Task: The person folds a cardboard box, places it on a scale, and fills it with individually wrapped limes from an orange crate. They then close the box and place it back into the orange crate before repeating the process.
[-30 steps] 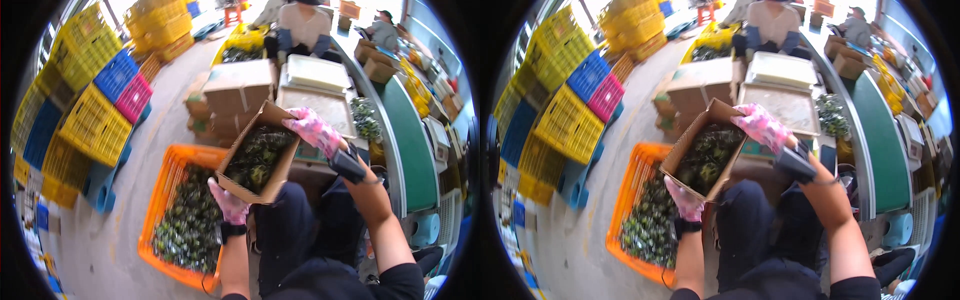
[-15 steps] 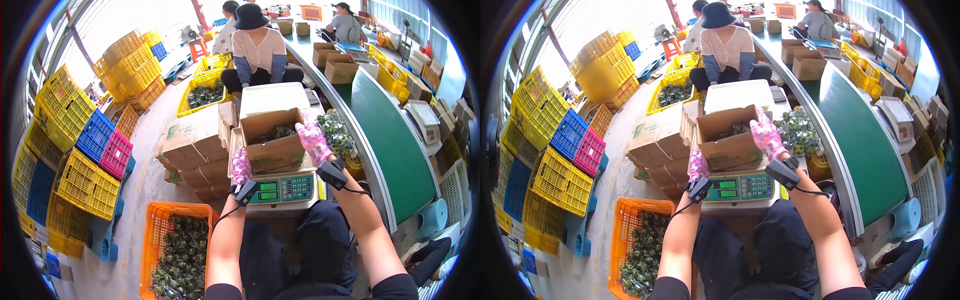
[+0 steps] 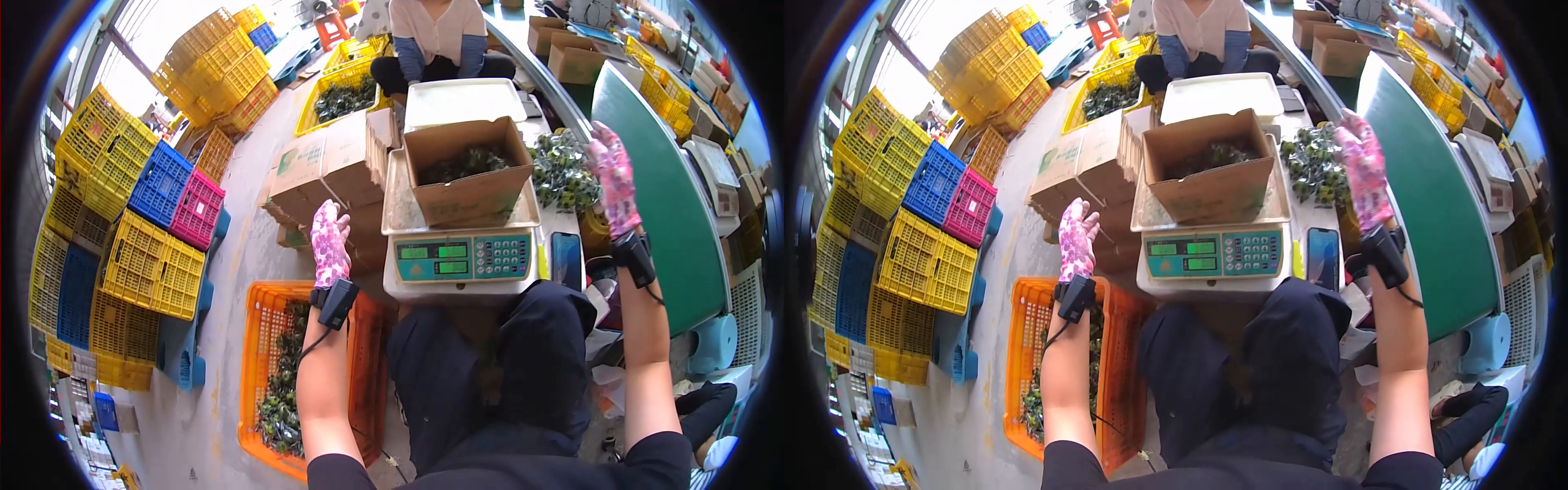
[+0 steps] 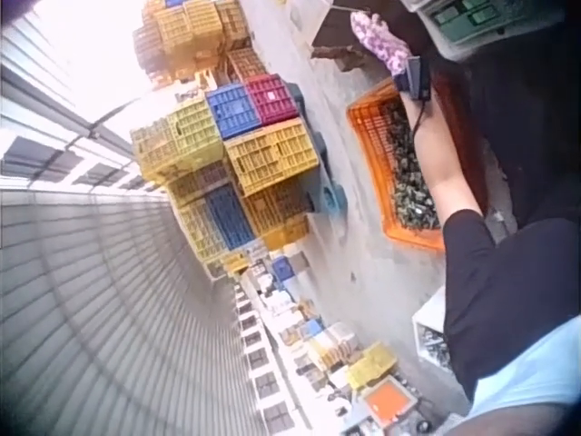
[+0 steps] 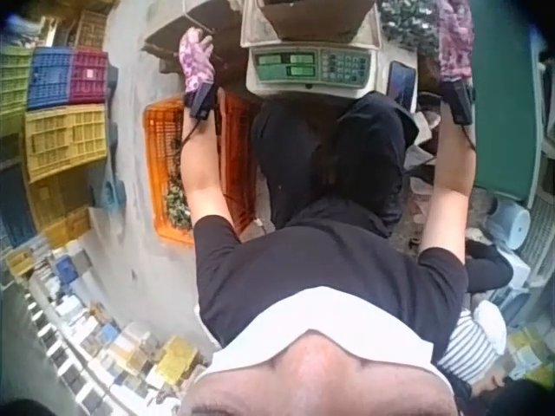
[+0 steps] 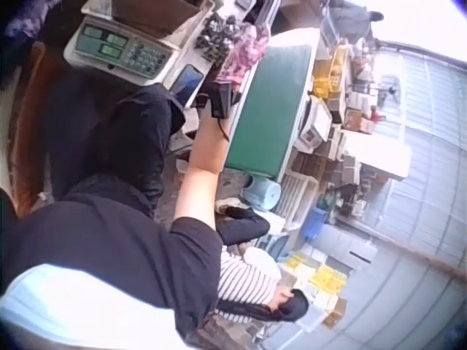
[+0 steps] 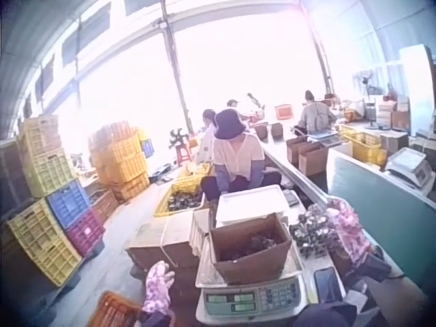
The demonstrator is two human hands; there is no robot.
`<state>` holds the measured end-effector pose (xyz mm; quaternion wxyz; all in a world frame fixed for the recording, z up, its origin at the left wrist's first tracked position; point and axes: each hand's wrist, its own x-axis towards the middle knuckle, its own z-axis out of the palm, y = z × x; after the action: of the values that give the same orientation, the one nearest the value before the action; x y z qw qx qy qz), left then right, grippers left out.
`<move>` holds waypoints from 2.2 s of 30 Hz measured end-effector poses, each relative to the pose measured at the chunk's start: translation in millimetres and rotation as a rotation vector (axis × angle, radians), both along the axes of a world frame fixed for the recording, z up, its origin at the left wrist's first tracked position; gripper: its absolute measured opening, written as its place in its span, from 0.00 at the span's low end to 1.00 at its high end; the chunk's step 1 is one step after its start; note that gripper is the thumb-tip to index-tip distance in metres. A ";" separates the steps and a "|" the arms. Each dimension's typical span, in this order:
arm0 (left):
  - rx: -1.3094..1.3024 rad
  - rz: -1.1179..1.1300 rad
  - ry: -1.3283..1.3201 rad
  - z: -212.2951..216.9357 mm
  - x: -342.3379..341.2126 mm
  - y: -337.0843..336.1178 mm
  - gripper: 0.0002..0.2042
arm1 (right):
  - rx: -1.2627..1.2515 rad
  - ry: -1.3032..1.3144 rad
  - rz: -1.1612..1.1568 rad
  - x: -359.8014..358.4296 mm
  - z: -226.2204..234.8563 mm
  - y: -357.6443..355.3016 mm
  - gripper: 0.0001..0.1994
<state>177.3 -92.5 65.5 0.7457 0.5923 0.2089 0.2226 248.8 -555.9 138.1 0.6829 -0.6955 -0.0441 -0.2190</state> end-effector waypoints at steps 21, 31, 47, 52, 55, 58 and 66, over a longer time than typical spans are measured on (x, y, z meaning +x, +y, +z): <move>-0.004 -0.272 -0.116 29.3 18.9 -104.6 0.23 | -1.832 -0.252 0.211 76.4 27.2 139.2 0.11; -0.003 -0.088 -0.031 -44.4 -125.9 16.5 0.20 | -0.878 -0.128 0.652 14.0 120.9 116.6 0.08; -0.112 0.851 0.574 -124.9 -516.2 131.5 0.20 | -0.357 0.306 1.331 -162.4 -35.6 382.9 0.16; -0.104 0.763 0.584 -181.1 -556.2 125.1 0.13 | -0.467 0.424 1.466 -174.0 -69.6 373.7 0.15; 0.581 0.259 1.354 -222.1 -568.5 139.2 0.20 | -0.353 0.637 1.343 -188.7 -88.1 365.6 0.13; 0.782 0.069 1.676 -249.2 -525.0 120.2 0.35 | -0.302 0.675 1.379 -204.4 -117.7 356.7 0.12; 0.477 0.040 1.482 -216.6 -516.2 124.0 0.30 | -0.235 0.818 1.365 -230.4 -170.6 350.9 0.12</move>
<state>-338.9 31.5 -151.1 0.2600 0.7269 0.6099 -0.1788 18.4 -205.0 -32.5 0.5504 -0.6075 -0.2287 0.5251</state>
